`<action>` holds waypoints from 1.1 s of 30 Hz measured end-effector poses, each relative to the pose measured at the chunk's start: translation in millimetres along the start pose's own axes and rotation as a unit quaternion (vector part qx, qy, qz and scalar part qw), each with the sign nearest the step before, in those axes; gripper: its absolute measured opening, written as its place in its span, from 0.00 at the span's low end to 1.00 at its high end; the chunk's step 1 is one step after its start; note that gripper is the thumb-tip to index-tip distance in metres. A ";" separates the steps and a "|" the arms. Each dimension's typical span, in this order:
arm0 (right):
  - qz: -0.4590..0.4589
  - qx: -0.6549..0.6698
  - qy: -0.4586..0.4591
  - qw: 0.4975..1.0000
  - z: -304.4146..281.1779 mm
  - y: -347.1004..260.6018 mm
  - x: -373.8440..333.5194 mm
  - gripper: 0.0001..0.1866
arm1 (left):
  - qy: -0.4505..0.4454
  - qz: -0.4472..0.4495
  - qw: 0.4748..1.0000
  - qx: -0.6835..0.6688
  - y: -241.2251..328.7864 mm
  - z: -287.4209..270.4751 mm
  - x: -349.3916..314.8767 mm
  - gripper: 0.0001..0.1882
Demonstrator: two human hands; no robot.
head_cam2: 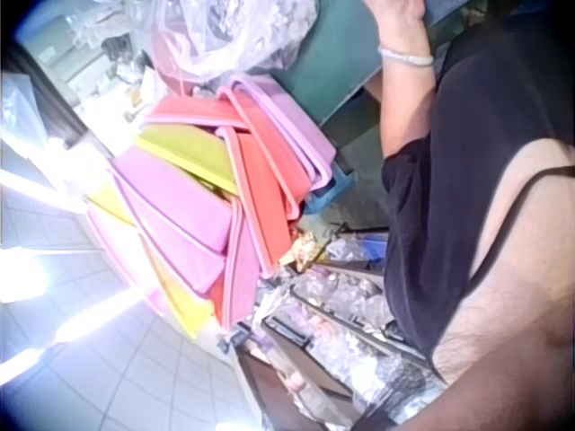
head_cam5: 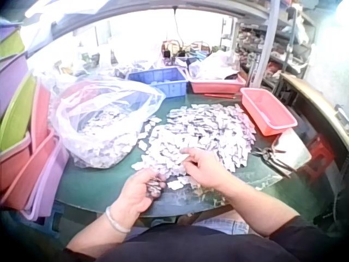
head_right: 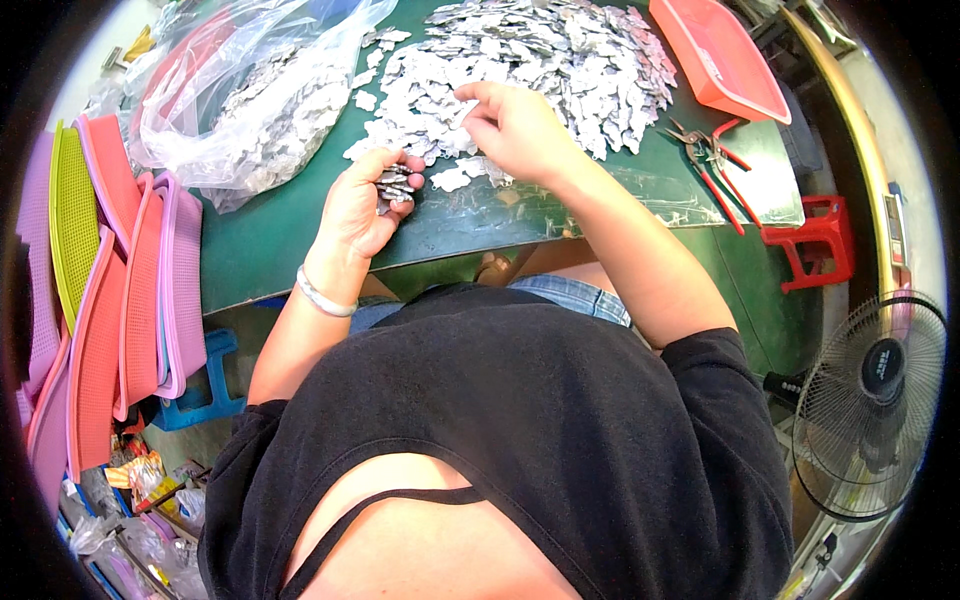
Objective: The person sorts small silver-colored metal pieces on a green workbench, picking them up one by one and placing them into a clear plastic bag. The person occasionally gathers pieces from the table to continue the sorting process.
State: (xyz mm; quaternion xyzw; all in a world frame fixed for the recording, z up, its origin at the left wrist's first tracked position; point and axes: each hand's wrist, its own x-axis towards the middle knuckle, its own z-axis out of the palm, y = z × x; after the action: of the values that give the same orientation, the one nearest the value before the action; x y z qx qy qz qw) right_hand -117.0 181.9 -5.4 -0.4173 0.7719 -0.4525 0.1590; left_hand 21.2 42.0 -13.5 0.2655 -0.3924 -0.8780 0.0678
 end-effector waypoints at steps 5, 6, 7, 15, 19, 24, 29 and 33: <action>0.043 0.134 -0.055 0.989 -2.8 -21.3 -1.9 0.17 | -0.040 0.005 0.998 0.040 -2.9 3.3 -0.6 0.06; 0.038 0.154 -0.057 0.986 -0.6 -20.6 -1.4 0.18 | -0.042 0.009 0.998 0.043 -4.1 2.3 0.2 0.06; 0.034 0.174 -0.059 0.982 2.2 -18.3 -1.2 0.19 | -0.045 0.013 0.998 0.046 -5.7 1.2 1.4 0.06; -0.188 -0.219 -0.114 0.950 6.7 -16.4 -13.8 0.28 | -0.027 0.001 0.999 -0.020 -0.5 -4.5 0.3 0.06; -0.057 0.061 -0.068 0.994 10.6 -18.8 -11.3 0.24 | -0.028 0.009 1.000 -0.003 0.6 -2.3 -2.9 0.05; 0.010 0.213 -0.119 0.970 13.5 -23.5 -7.0 0.24 | -0.023 0.001 1.000 -0.003 1.6 1.4 -6.3 0.06; 0.071 0.304 -0.086 0.946 12.4 -24.2 -8.9 0.24 | -0.052 -0.005 0.997 -0.061 3.0 -4.8 -5.0 0.07; 0.068 0.306 -0.071 0.947 13.0 -25.2 -9.7 0.25 | -0.060 0.008 0.998 -0.029 3.2 -4.7 -5.8 0.06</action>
State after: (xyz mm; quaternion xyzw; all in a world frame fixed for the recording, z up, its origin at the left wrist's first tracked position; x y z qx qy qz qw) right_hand -90.5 176.0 7.2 -0.3265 0.6097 -0.6242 0.3633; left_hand 28.3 38.6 -11.3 0.2070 -0.3726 -0.9027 0.0591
